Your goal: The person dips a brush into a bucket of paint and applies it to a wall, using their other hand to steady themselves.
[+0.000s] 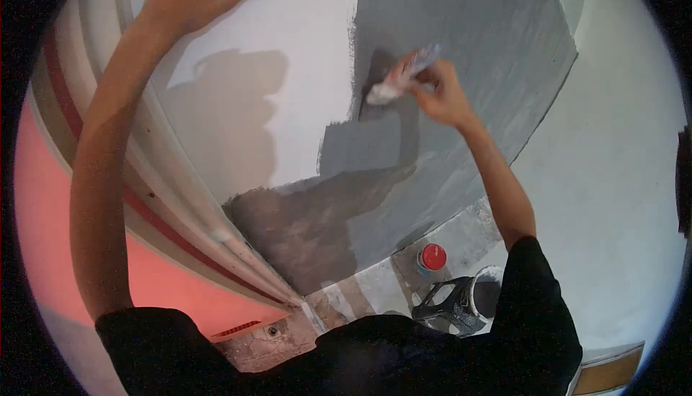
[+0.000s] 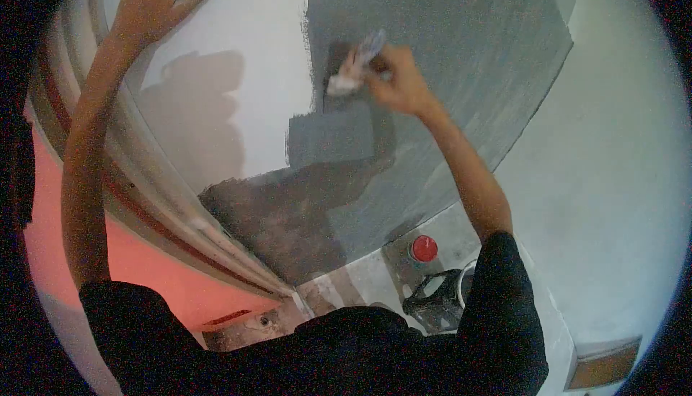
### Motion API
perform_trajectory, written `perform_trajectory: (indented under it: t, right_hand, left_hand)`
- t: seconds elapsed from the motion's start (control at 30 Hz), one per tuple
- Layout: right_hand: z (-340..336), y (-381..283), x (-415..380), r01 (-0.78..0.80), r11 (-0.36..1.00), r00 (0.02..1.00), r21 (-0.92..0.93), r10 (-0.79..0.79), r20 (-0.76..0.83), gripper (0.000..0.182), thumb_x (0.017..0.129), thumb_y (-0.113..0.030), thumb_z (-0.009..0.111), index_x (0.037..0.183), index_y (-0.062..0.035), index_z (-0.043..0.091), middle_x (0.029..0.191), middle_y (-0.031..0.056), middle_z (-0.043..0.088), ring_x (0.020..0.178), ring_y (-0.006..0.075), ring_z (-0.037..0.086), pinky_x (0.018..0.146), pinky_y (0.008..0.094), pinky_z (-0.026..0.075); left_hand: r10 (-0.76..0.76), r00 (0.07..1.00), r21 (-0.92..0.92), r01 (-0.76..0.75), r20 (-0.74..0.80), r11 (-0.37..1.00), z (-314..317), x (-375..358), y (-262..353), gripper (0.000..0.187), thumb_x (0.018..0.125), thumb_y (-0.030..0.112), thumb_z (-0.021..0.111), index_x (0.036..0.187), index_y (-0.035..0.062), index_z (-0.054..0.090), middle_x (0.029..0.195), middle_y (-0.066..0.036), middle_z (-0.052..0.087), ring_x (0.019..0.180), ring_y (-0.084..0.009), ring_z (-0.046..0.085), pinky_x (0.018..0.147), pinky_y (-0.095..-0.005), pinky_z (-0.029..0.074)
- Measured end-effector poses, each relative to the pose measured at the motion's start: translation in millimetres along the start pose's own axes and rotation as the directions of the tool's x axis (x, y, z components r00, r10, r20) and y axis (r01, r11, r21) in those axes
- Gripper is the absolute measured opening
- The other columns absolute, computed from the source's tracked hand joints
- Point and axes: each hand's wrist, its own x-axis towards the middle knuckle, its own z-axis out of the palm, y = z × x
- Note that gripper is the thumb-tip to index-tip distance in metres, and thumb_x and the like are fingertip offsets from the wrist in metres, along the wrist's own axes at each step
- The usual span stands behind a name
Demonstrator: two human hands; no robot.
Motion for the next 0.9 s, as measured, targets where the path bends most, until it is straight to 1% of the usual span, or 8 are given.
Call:
perform_trajectory:
  t: [0.23, 0.3, 0.4, 0.57, 0.7, 0.8, 0.87, 0.9]
  right_hand:
    - [5, 18, -29, 0.193, 0.965, 0.933, 0.176, -0.125, -0.336, 0.017, 0.089, -0.004, 0.067, 0.106, -0.0043, 0.066, 0.1, 0.01, 0.07, 0.1, 0.0241, 0.068, 0.082, 0.0351, 0.055]
    - [30, 34, -62, 0.06, 0.994, 0.988, -0.093, -0.072, -0.134, 0.025, 0.083, -0.004, 0.072, 0.107, -0.0044, 0.066, 0.102, 0.0138, 0.069, 0.104, 0.0251, 0.067, 0.083, 0.0352, 0.054]
    - [49, 32, -52, 0.044, 0.983, 0.998, -0.179, -0.051, -0.035, 0.021, 0.083, 0.003, 0.063, 0.103, -0.0026, 0.064, 0.107, 0.0103, 0.07, 0.098, 0.0218, 0.07, 0.079, 0.0353, 0.059]
    - [17, 25, 2, 0.14, 0.989, 0.941, -0.046, -0.147, -0.306, 0.022, 0.08, -0.002, 0.071, 0.101, 0.0009, 0.067, 0.089, 0.0153, 0.073, 0.08, 0.0274, 0.074, 0.071, 0.0351, 0.058]
    - [-33, -26, 18, 0.375, 0.91, 0.807, -0.178, -0.415, -0.419, 0.02, 0.086, -0.001, 0.068, 0.105, 0.0008, 0.069, 0.096, 0.0127, 0.075, 0.088, 0.0213, 0.074, 0.077, 0.0328, 0.059]
    - [-51, -49, -36, 0.204, 0.95, 0.716, -0.238, -0.311, -0.625, 0.014, 0.091, -0.001, 0.068, 0.105, -0.0009, 0.066, 0.102, 0.0121, 0.073, 0.093, 0.0196, 0.072, 0.079, 0.0318, 0.058]
    - [-50, -58, -98, 0.155, 0.962, 0.676, -0.224, -0.268, -0.686, 0.02, 0.094, 0.0, 0.066, 0.112, -0.0033, 0.057, 0.108, 0.0133, 0.069, 0.097, 0.0203, 0.069, 0.083, 0.0315, 0.057]
    - [-39, -55, -140, 0.008, 0.996, 0.684, -0.088, -0.07, -0.726, 0.023, 0.094, -0.001, 0.067, 0.114, -0.0031, 0.055, 0.108, 0.0128, 0.068, 0.097, 0.021, 0.069, 0.084, 0.0313, 0.057]
  left_hand:
    - [-0.019, 1.0, -0.017, 0.019, 0.005, 1.0, 0, -2, 1, 0.074, 0.098, 0.055, 0.038, 0.159, 0.0222, 0.015, 0.168, -0.011, 0.002, 0.154, -0.0298, -0.002, 0.124, -0.0544, -0.002]
    - [-0.024, 1.0, -0.014, 0.024, -0.002, 1.0, 2, -2, 0, 0.074, 0.098, 0.056, 0.038, 0.16, 0.0221, 0.015, 0.168, -0.01, 0.002, 0.155, -0.0295, -0.002, 0.124, -0.0543, -0.002]
    - [-0.025, 1.0, -0.001, 0.025, -0.001, 1.0, 1, 0, 1, 0.073, 0.098, 0.056, 0.037, 0.16, 0.0218, 0.015, 0.168, -0.01, 0.002, 0.155, -0.0292, -0.002, 0.124, -0.0543, -0.001]
    - [-0.027, 0.999, 0.028, 0.027, 0.027, 0.999, -6, 0, 3, 0.073, 0.098, 0.055, 0.037, 0.159, 0.0209, 0.016, 0.168, -0.01, 0.002, 0.155, -0.0293, -0.002, 0.124, -0.0542, -0.001]
    - [-0.064, 0.998, 0.087, 0.062, 0.026, 0.994, -8, 3, 11, 0.074, 0.098, 0.054, 0.042, 0.159, 0.0189, 0.019, 0.168, -0.01, 0.003, 0.155, -0.0284, 0.001, 0.125, -0.0534, 0.001]
    - [-0.104, 0.977, -0.047, 0.115, 0.187, 0.992, -30, -4, 25, 0.079, 0.097, 0.058, 0.045, 0.159, 0.0173, 0.016, 0.167, -0.012, 0.002, 0.155, -0.0301, 0.0, 0.125, -0.053, 0.001]
    - [-0.011, 0.98, -0.379, -0.067, -0.201, 0.923, -23, -24, 42, 0.057, 0.092, 0.032, 0.065, 0.146, 0.0213, 0.05, 0.157, -0.013, 0.038, 0.144, -0.0331, 0.036, 0.119, -0.0501, 0.026]
    - [-0.033, 0.977, -0.474, -0.073, -0.212, 0.878, -38, -37, 70, 0.053, 0.091, 0.027, 0.066, 0.142, 0.0148, 0.054, 0.152, -0.015, 0.044, 0.14, -0.0349, 0.042, 0.115, -0.049, 0.031]
